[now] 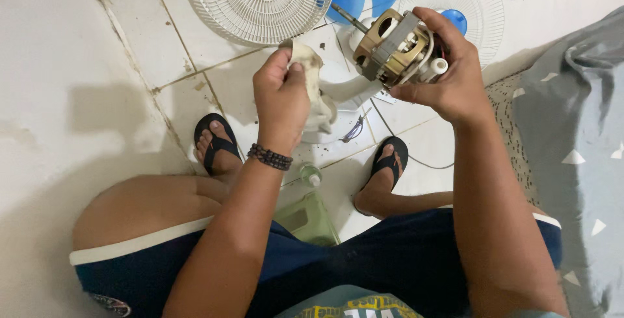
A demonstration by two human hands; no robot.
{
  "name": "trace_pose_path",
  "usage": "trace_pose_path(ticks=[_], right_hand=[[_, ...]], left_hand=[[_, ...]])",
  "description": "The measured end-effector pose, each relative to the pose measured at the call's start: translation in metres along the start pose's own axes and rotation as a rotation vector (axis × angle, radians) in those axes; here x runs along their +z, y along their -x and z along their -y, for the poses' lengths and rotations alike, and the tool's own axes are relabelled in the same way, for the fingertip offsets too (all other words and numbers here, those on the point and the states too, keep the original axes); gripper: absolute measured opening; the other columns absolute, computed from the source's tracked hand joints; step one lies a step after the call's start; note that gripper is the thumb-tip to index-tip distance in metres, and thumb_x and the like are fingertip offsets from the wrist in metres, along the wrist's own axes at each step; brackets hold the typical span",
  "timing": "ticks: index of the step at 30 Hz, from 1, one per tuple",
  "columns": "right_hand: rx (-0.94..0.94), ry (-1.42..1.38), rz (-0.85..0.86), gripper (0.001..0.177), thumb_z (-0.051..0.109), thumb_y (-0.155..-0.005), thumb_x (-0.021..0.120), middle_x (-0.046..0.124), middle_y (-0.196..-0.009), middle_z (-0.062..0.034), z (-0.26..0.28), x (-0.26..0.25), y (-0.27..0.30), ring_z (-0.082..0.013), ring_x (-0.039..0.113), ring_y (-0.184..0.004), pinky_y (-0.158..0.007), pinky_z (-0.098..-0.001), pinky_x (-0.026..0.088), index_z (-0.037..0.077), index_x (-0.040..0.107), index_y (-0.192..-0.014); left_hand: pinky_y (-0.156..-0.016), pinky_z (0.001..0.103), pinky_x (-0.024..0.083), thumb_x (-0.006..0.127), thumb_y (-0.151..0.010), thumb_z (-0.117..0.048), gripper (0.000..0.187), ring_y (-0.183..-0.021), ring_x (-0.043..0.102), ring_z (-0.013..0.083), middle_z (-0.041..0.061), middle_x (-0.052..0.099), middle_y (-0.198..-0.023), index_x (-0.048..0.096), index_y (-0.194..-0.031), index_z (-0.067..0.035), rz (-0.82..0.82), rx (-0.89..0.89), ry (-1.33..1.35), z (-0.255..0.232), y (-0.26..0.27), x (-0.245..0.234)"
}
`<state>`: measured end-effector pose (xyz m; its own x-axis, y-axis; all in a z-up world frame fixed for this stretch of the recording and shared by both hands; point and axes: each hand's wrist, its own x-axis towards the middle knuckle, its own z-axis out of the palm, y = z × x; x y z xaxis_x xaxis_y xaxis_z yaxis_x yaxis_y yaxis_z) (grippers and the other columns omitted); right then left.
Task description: The person sits on the floor and wipes a disassembled electric fan motor with a cloth. They rotate the motor to clean different sides and wipe around the wires and housing.
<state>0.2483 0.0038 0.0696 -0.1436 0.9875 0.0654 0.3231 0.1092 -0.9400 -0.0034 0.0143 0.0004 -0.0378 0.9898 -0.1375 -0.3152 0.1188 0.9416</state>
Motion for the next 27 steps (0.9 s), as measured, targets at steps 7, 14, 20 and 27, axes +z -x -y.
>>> trace_pose_path(ticks=[7, 14, 20, 27], right_hand=[[0.003, -0.025, -0.002, 0.103, -0.006, -0.058, 0.091, 0.061, -0.136, -0.0054, -0.003, 0.0, -0.004, -0.018, 0.061, -0.128, -0.116, -0.0347, 0.053, -0.001, 0.052, -0.154], [-0.03, 0.037, -0.003, 0.1, -0.004, -0.06, 0.092, 0.062, -0.133, -0.0051, -0.006, -0.004, -0.003, -0.017, 0.062, -0.125, -0.114, -0.0322, 0.053, -0.001, 0.053, -0.152], [-0.035, 0.03, -0.023, 0.1, -0.001, -0.062, 0.093, 0.064, -0.128, -0.006, -0.008, -0.004, -0.004, -0.0164, 0.063, -0.119, -0.111, -0.0323, 0.055, -0.001, 0.053, -0.154], [-0.019, 0.0, -0.029, 0.1, 0.002, -0.064, 0.095, 0.064, -0.133, -0.0055, -0.007, 0.0, -0.004, -0.0157, 0.062, -0.12, -0.113, -0.0332, 0.054, 0.0, 0.051, -0.154]], left_hand=[[-0.08, 0.026, 0.056, 0.052, -0.102, -0.001, 0.025, -0.087, 0.067, 0.0082, 0.006, 0.074, -0.105, 0.066, -0.122, 0.006, 0.04, -0.077, 0.131, 0.015, 0.003, 0.01], [-0.085, 0.027, 0.058, 0.063, -0.104, -0.009, 0.029, -0.094, 0.072, 0.0111, 0.011, 0.076, -0.116, 0.066, -0.13, 0.002, 0.134, 0.215, -0.159, 0.022, 0.011, 0.033], [-0.069, 0.031, 0.055, 0.071, -0.094, -0.008, 0.03, -0.079, 0.07, 0.0234, 0.013, 0.074, -0.116, 0.069, -0.123, -0.002, 0.092, 0.254, -0.363, 0.015, 0.019, 0.042], [-0.098, 0.037, 0.058, 0.062, -0.095, 0.004, 0.037, -0.117, 0.069, 0.0337, 0.019, 0.067, -0.128, 0.063, -0.132, -0.001, 0.124, 0.535, -0.38, 0.02, 0.024, 0.042]])
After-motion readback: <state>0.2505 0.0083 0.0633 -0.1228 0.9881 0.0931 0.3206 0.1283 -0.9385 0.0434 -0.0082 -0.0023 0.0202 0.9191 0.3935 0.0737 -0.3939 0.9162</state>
